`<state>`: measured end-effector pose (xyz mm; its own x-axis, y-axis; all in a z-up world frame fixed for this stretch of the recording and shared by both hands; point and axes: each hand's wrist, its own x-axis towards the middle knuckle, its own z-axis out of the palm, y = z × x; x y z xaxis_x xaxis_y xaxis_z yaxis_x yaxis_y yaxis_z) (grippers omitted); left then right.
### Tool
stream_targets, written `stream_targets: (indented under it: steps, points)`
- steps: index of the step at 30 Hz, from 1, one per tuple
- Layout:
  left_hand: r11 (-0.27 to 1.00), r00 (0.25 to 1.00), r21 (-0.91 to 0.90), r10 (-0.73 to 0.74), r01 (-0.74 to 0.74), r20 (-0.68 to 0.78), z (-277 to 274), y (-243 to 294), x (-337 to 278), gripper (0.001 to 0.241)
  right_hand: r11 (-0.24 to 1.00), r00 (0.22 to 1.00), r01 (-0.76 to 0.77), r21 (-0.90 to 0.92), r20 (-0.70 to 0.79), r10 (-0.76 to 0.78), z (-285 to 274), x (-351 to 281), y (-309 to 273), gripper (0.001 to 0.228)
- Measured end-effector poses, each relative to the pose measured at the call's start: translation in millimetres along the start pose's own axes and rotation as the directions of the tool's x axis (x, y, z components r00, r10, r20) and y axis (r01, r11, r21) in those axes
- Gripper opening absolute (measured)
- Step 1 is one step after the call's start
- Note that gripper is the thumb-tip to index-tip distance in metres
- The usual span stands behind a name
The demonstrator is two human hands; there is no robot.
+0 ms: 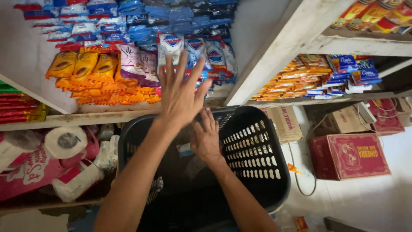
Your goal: Pick detergent sachets from a grocery shelf and place them into a shopping basket.
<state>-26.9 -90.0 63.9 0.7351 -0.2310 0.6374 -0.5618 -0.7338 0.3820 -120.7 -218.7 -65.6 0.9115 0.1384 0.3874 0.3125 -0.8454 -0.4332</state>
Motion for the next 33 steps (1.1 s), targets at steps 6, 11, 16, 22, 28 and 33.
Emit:
stream_targets:
  steps: [6, 11, 16, 22, 28, 33]
  points:
    - [0.928, 0.997, -0.365, -0.070, 0.071, 0.018, -28.0, 25.5, -92.7, 0.037, 1.000, 0.999, 0.025, -0.014, -0.044, -0.025, 13.9, -1.4, 11.4, 0.069]
    - [0.922, 0.977, -0.344, -0.123, 0.178, 0.176, 15.3, -3.3, -158.7, 0.031, 0.993, 0.966, 0.101, 0.052, -0.243, -0.086, 3.4, 1.5, 7.6, 0.030]
    - [0.937, 0.888, -0.168, -0.216, 0.305, 0.406, 29.3, -19.2, -182.9, 0.038, 0.985, 0.958, 0.084, 0.150, -0.283, -0.039, -3.1, -3.6, 15.4, 0.025]
    - [0.936, 0.836, -0.127, -0.225, 0.328, 0.501, 14.2, -21.2, -166.4, 0.055, 0.955, 0.992, -0.068, 0.289, -0.080, 0.095, 42.7, -23.5, 54.4, 0.022]
    - [0.975, 0.917, -0.108, -0.143, 0.196, 0.373, 14.2, -27.9, -172.2, 0.050, 0.956, 0.995, -0.049, 0.290, -0.068, 0.072, 90.7, -61.6, 101.6, 0.033]
    - [0.948, 0.568, 0.069, -0.243, 0.309, 0.786, 11.9, -23.8, -170.4, 0.041, 0.914, 0.896, -0.355, 0.194, 0.350, 0.274, 114.4, -77.4, 118.5, 0.054]
